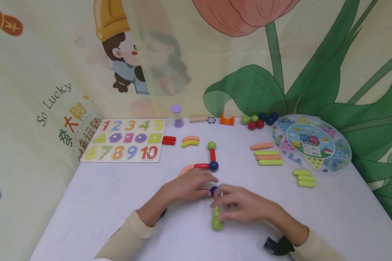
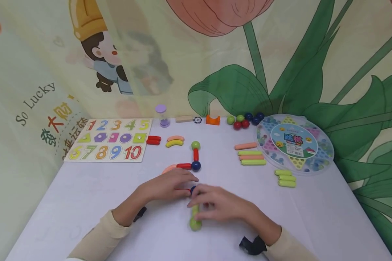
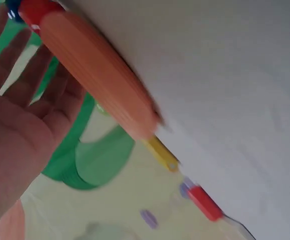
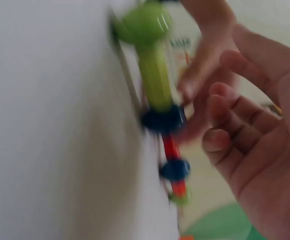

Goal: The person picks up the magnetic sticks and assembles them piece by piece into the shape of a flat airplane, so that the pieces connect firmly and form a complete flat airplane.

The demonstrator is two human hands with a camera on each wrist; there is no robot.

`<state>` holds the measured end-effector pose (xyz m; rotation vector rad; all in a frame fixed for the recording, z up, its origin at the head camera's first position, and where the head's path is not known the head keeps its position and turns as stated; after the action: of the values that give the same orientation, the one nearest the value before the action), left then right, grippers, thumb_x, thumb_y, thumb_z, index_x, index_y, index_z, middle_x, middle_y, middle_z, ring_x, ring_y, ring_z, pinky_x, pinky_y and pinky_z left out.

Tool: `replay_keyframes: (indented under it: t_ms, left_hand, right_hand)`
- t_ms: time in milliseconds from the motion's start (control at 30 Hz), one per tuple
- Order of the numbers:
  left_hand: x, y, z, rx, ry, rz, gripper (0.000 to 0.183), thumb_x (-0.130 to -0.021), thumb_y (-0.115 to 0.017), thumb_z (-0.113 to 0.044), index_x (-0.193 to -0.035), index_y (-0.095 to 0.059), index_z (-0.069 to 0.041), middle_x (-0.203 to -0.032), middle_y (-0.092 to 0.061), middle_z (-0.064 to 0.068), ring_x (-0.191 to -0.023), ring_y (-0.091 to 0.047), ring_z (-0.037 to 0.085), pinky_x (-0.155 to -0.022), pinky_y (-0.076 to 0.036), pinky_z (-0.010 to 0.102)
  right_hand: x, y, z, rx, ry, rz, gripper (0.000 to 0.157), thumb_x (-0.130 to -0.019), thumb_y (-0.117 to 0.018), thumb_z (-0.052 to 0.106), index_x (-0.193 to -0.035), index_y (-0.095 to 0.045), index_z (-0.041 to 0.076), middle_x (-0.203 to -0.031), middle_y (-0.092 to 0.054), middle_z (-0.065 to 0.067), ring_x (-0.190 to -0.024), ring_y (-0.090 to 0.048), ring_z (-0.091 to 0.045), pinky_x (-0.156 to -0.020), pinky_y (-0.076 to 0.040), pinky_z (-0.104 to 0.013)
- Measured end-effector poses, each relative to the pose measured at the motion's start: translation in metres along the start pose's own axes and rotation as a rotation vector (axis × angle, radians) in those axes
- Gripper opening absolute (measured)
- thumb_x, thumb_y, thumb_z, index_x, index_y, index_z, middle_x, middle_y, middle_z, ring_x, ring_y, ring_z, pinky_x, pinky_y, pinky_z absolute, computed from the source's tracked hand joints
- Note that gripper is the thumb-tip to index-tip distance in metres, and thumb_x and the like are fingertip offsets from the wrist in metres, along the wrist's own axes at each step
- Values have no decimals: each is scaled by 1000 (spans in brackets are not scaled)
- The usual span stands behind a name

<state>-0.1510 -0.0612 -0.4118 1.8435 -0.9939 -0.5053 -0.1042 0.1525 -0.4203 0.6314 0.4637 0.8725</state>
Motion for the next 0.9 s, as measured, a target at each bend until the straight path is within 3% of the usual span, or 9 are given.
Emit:
replay_keyframes:
  t_ms: [133, 200, 300, 400, 500, 600, 667, 800, 900]
  left_hand:
    - [15, 11, 17, -26, 192, -79, 60, -81, -65, -40, -134, -44, -22, -139, -37, -3, -131, -22, 23, -100, -29, 45]
    - [22, 14, 25, -38, 278, -79, 67, -79, -65, -43, -137, -39, -21, -143, -31, -1, -134, -16, 28, -100, -26, 50]
    - [29, 15, 32, -13, 365, -46, 72, -78, -65, -47, -139, -36, -21, -145, -28, -1, -134, -15, 29, -100, -26, 50]
    - [32, 13, 33, 28, 411, -10, 75, -77, -66, -47, -140, -34, -22, -145, -28, -2, -134, -15, 29, -99, -27, 52]
    - [33, 11, 32, 39, 436, 9, 78, -75, -67, -47, -141, -33, -22, -145, -28, -2, -134, -16, 29, -98, -28, 52]
    - [34, 7, 31, 43, 432, 13, 79, -75, -67, -47, -142, -31, -25, -146, -26, -3, -134, -16, 28, -99, -27, 51]
    - [34, 5, 31, 53, 408, 12, 78, -75, -67, -47, -141, -30, -28, -146, -25, -4, -133, -16, 28, -99, -28, 51]
    - [34, 3, 31, 57, 356, 10, 75, -76, -67, -46, -140, -31, -32, -147, -22, -5, -133, -16, 30, -98, -28, 51]
    - [32, 4, 30, 60, 329, 10, 72, -77, -67, -45, -140, -33, -32, -148, -20, -4, -133, -15, 31, -99, -27, 52]
  right_hand:
    - [-30, 47, -37, 115, -122, -212, 19, -83, -66, 21, -102, -69, 17, -91, -57, 14, -69, -50, -6, -59, -47, -21]
    - [-54, 65, -54, 217, -210, -266, 18, -82, -67, 20, -100, -69, 16, -86, -58, 13, -69, -50, -8, -59, -46, -22]
    - [-97, 80, -68, 331, -332, -247, 20, -82, -68, 22, -100, -70, 15, -86, -59, 8, -74, -51, -12, -62, -47, -23]
    - [-142, 79, -70, 427, -389, -142, 25, -81, -68, 22, -105, -69, 14, -93, -59, 1, -82, -52, -15, -70, -47, -26]
    - [-176, 68, -71, 540, -396, -17, 33, -80, -69, 25, -111, -66, 16, -98, -58, -4, -84, -53, -16, -75, -47, -28]
    - [-195, 56, -71, 636, -384, 47, 34, -79, -70, 25, -112, -66, 15, -95, -57, -4, -80, -51, -15, -74, -48, -28]
    - [-200, 50, -72, 698, -368, 58, 25, -80, -70, 24, -103, -68, 15, -88, -57, 0, -76, -50, -14, -71, -47, -25]
    - [-200, 47, -72, 714, -326, 27, 5, -82, -67, 20, -84, -66, 15, -74, -56, 3, -69, -49, -14, -65, -45, -22]
    - [-196, 47, -73, 671, -349, 8, 16, -82, -68, 19, -97, -64, 15, -81, -60, 3, -73, -51, -13, -69, -45, -24]
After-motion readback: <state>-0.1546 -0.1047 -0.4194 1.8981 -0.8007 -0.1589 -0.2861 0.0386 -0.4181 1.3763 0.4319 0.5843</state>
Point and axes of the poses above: each hand's wrist, its own x-axis away from the middle knuckle, its own y-axis out of the back of the hand, z = x × y, the point moved 1 cm from there along -x, towards the middle knuckle
